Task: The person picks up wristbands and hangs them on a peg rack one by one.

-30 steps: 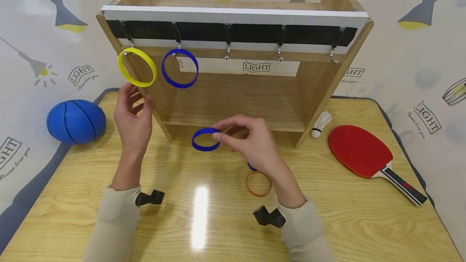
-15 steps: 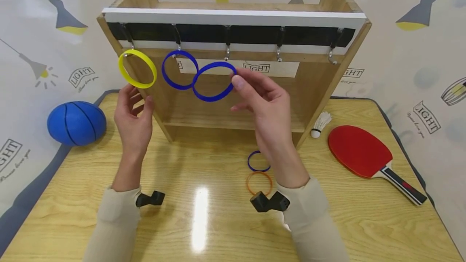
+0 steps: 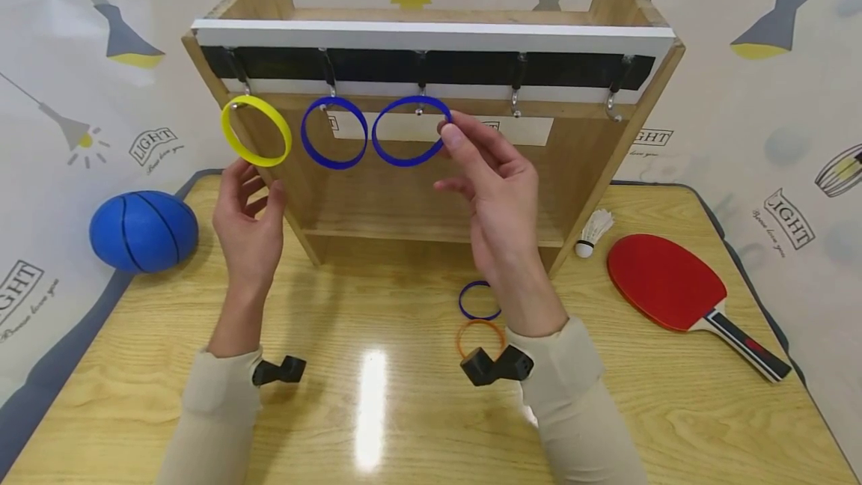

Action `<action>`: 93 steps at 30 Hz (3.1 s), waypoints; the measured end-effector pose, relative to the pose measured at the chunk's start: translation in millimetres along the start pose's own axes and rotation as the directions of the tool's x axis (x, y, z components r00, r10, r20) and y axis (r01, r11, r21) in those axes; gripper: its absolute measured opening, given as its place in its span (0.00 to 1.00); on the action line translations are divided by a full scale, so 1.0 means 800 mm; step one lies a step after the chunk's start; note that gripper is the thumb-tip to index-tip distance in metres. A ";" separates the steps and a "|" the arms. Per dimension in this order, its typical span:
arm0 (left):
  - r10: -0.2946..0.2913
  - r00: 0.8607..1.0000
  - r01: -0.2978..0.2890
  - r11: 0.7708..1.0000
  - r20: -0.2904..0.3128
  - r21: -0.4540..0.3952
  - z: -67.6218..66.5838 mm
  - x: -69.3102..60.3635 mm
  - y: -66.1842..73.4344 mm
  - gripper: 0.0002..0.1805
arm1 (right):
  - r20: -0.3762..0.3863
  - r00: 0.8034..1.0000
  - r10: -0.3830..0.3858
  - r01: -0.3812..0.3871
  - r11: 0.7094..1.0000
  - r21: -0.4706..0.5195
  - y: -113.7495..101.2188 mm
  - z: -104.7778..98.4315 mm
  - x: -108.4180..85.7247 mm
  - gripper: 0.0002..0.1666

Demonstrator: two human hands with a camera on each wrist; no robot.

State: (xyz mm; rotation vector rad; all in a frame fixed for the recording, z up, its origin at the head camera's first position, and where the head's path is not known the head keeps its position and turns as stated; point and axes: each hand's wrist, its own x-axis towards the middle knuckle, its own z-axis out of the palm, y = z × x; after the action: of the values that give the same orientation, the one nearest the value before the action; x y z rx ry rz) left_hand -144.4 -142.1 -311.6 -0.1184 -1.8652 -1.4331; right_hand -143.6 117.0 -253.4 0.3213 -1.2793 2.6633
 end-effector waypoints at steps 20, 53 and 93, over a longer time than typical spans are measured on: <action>-0.007 1.000 0.007 1.000 -0.001 -0.004 0.000 0.001 0.000 0.20 | -0.016 1.000 -0.026 0.025 0.997 -0.077 0.013 -0.014 0.001 0.19; 0.000 1.000 0.000 1.000 -0.016 -0.007 0.002 0.001 0.000 0.20 | 0.143 0.959 0.245 0.055 0.333 -0.941 0.007 -0.129 -0.048 0.11; 0.003 1.000 -0.004 1.000 -0.028 -0.017 0.003 0.001 -0.002 0.20 | -0.076 0.855 0.513 0.047 -0.223 -0.974 0.060 -0.189 -0.041 0.10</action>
State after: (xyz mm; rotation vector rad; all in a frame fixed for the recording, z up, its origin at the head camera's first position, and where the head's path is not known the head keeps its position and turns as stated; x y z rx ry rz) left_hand -146.9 -140.8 -312.8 -0.1094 -1.8291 -1.4419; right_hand -142.1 203.7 -390.1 0.2769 -3.3029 0.6948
